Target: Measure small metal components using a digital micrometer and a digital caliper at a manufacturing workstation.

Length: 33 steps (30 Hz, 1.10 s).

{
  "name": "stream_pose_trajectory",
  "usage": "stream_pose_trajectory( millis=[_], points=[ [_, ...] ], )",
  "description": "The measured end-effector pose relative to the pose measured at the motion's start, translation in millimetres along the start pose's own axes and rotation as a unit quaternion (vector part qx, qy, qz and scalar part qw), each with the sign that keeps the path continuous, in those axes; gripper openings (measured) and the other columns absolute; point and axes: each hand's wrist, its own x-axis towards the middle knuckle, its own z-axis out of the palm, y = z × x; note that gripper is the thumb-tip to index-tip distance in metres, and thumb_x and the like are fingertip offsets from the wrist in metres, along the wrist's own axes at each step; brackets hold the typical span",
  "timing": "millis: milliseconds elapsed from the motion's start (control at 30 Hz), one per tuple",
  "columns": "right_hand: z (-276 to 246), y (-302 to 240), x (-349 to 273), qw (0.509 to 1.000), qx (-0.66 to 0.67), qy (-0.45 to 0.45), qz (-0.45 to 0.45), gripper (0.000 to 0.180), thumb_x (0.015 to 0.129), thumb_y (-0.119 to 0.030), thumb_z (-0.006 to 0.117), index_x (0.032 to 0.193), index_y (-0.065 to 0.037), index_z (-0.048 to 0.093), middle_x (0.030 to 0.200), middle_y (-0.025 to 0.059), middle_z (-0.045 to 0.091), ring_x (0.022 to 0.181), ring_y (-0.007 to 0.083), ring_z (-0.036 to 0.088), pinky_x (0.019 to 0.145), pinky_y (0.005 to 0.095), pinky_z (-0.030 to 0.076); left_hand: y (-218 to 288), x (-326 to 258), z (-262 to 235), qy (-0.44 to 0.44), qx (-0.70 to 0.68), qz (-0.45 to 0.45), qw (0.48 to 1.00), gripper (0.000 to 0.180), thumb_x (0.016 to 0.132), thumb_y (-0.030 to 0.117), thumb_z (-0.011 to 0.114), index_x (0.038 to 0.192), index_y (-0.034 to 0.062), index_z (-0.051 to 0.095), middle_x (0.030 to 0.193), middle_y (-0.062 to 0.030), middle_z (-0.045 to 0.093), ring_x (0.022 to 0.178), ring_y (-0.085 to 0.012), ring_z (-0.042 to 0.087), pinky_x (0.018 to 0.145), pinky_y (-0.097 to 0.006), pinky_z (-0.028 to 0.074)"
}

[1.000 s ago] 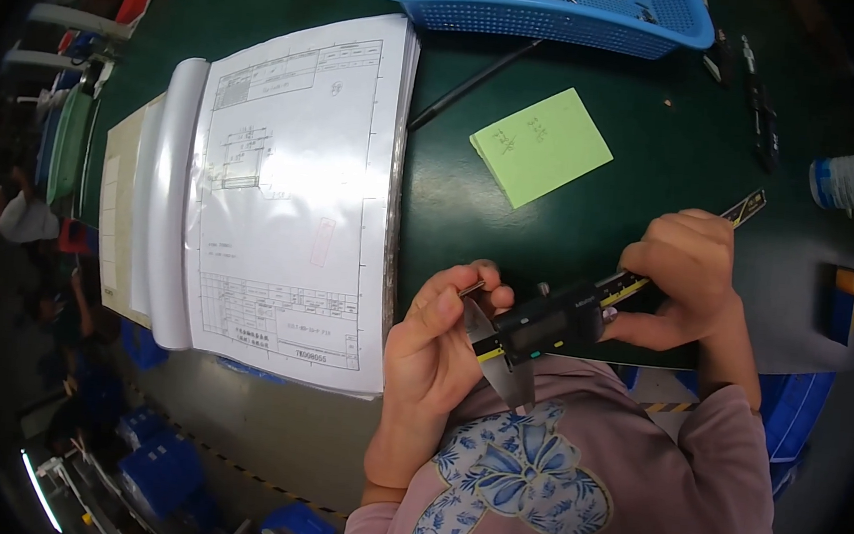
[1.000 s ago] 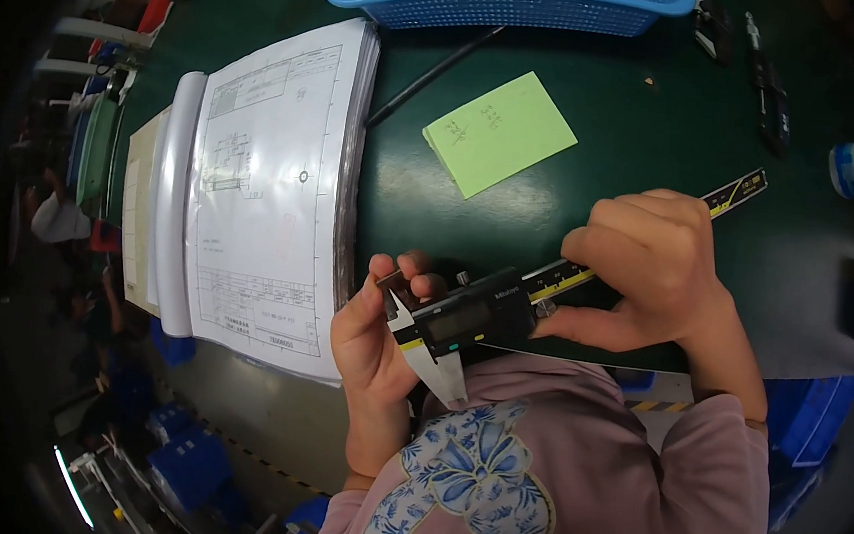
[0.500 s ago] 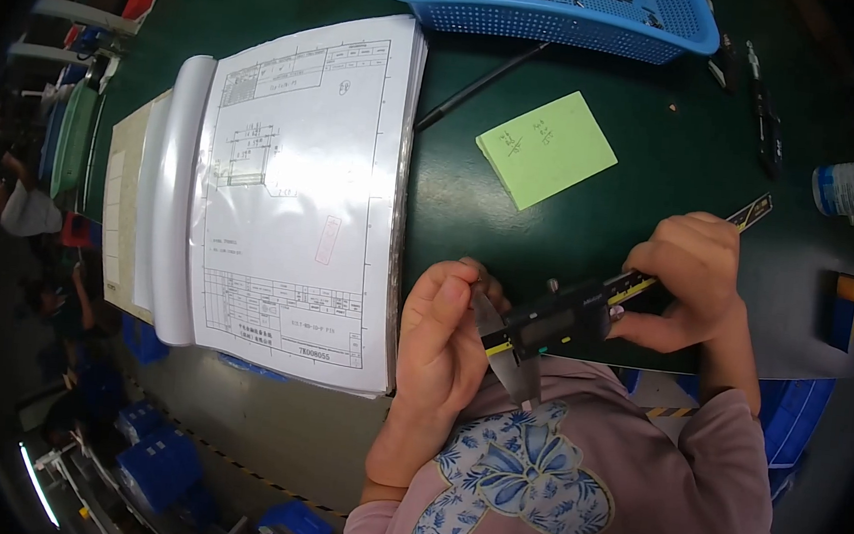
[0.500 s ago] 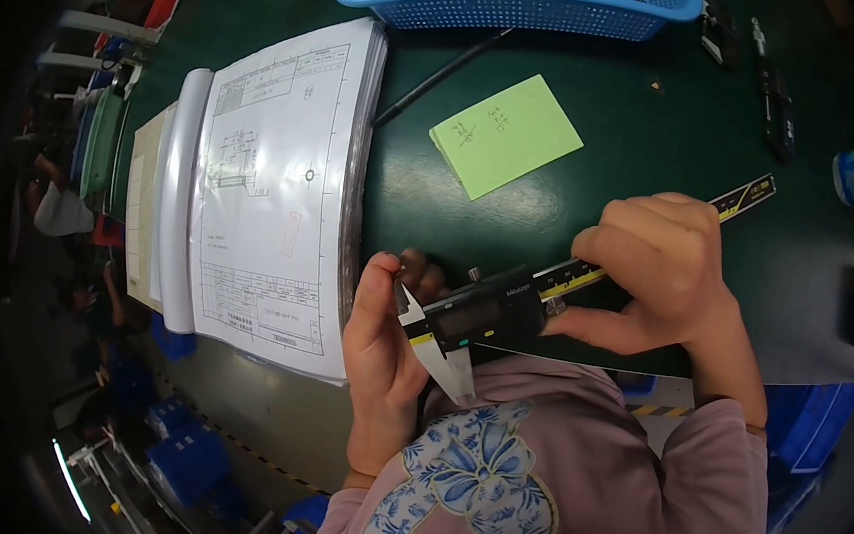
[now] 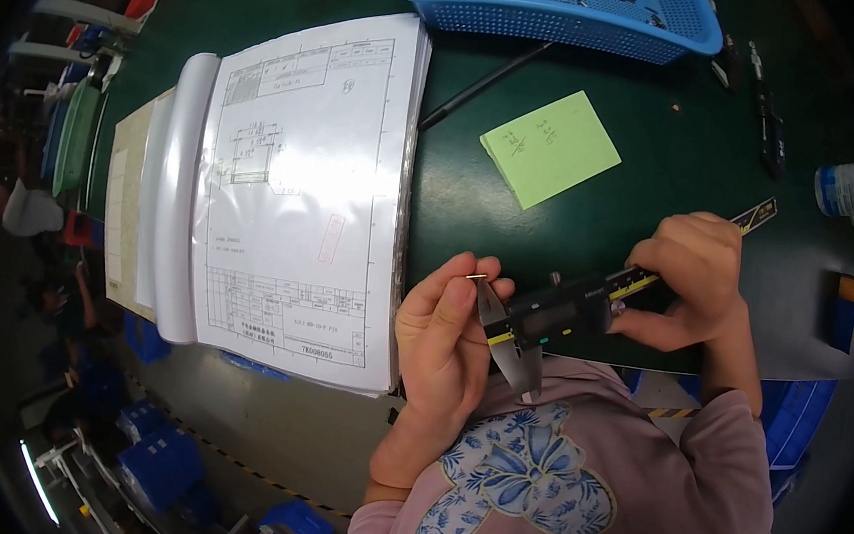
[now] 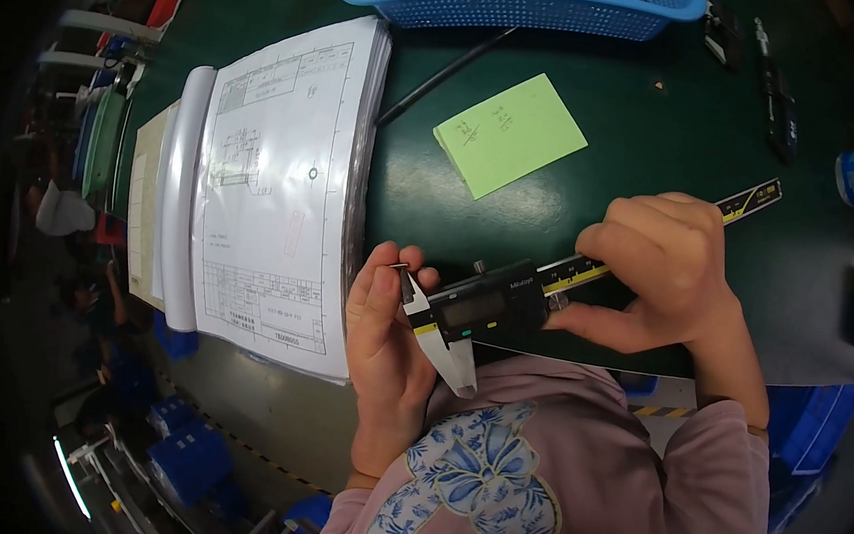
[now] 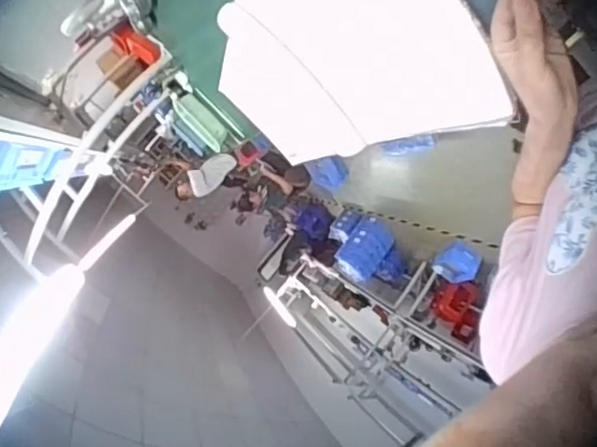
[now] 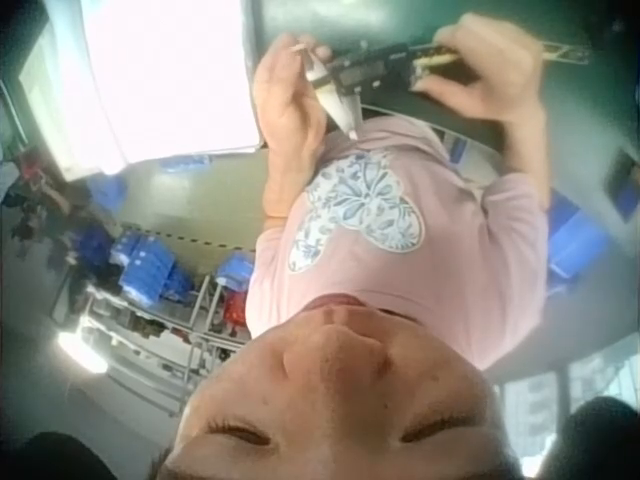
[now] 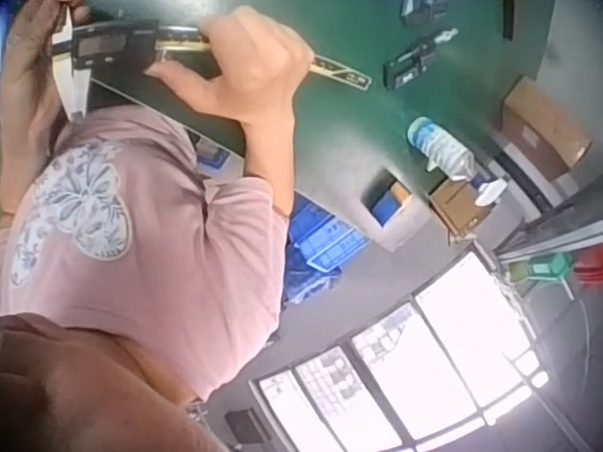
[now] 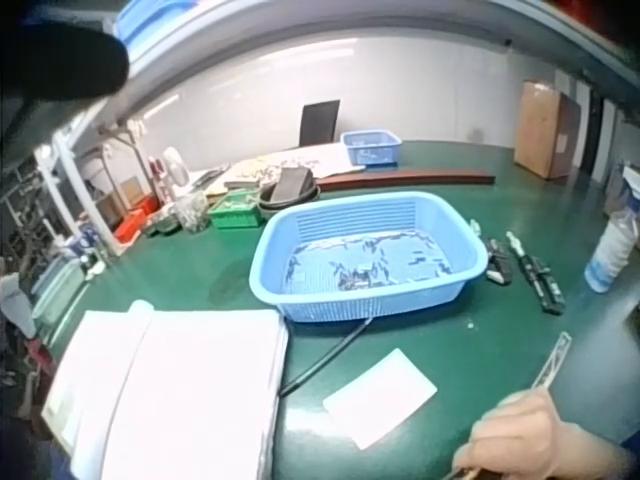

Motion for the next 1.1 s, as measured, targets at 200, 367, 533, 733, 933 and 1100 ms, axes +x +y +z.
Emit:
stream_pose_trajectory(
  millis=[200, 367, 533, 733, 933, 1100],
  points=[
    [0.7, 1.0, -0.7, 1.000, -0.011, 0.002, 0.008, 0.039, 0.051, -0.036, 0.072, 0.064, -0.007, 0.050, 0.049, 0.0019, 0.038, 0.038, 0.0168, 0.039, 0.036, 0.0271, 0.027, -5.2, 1.9, 4.0, 0.042, 0.046, 0.046, 0.997, 0.020, 0.083, 0.005, 0.047, 0.101, -0.0003, 0.053, 0.099, -0.0156, 0.056, 0.087, -0.0230, 0.056, 0.078, -0.031, 0.046],
    [2.1, -1.1, 3.0, 1.000, -0.010, -0.005, 0.001, 0.038, 0.052, -0.037, 0.071, 0.063, -0.007, 0.050, 0.050, 0.0024, 0.037, 0.039, 0.0173, 0.039, 0.038, 0.0270, 0.026, -2.7, -0.3, 7.8, 0.049, 0.026, 0.040, 0.998, 0.019, 0.084, 0.007, 0.046, 0.101, -0.0008, 0.051, 0.097, -0.0169, 0.056, 0.086, -0.0238, 0.057, 0.078, -0.031, 0.047],
    [0.3, -3.7, 0.8, 0.999, -0.050, 0.007, -0.003, 0.039, 0.052, -0.037, 0.071, 0.061, -0.006, 0.049, 0.049, 0.0028, 0.037, 0.039, 0.0172, 0.039, 0.039, 0.0270, 0.027, -6.5, 0.5, 8.8, 0.042, 0.020, -0.002, 0.999, 0.021, 0.085, 0.009, 0.047, 0.102, -0.0017, 0.050, 0.097, -0.0161, 0.056, 0.087, -0.0210, 0.057, 0.078, -0.029, 0.046],
    [5.7, -3.6, 2.5, 0.998, -0.065, 0.007, 0.000, 0.041, 0.054, -0.039, 0.069, 0.059, -0.005, 0.049, 0.049, 0.0034, 0.037, 0.040, 0.0178, 0.039, 0.040, 0.0274, 0.027, -4.8, 0.2, 5.9, 0.056, 0.050, -0.013, 0.997, 0.019, 0.085, 0.010, 0.045, 0.101, 0.0015, 0.052, 0.097, -0.0145, 0.057, 0.090, -0.0230, 0.055, 0.078, -0.034, 0.046],
    [4.8, -2.5, 2.1, 0.998, -0.064, 0.016, -0.007, 0.043, 0.056, -0.042, 0.068, 0.060, -0.004, 0.049, 0.049, 0.0041, 0.038, 0.040, 0.0181, 0.039, 0.040, 0.0276, 0.027, -6.6, 3.5, 7.8, 0.068, 0.061, -0.006, 0.996, 0.021, 0.085, 0.010, 0.046, 0.102, 0.0002, 0.051, 0.096, -0.0158, 0.056, 0.088, -0.0231, 0.056, 0.079, -0.033, 0.046],
    [4.1, -2.8, 3.2, 0.997, -0.080, 0.013, 0.000, 0.042, 0.056, -0.041, 0.068, 0.060, -0.003, 0.049, 0.049, 0.0048, 0.039, 0.040, 0.0186, 0.040, 0.040, 0.0277, 0.027, -6.8, 2.4, 7.3, 0.064, 0.071, -0.001, 0.995, 0.021, 0.085, 0.010, 0.046, 0.103, -0.0002, 0.050, 0.097, -0.0159, 0.056, 0.089, -0.0230, 0.056, 0.079, -0.033, 0.046]
  ],
)
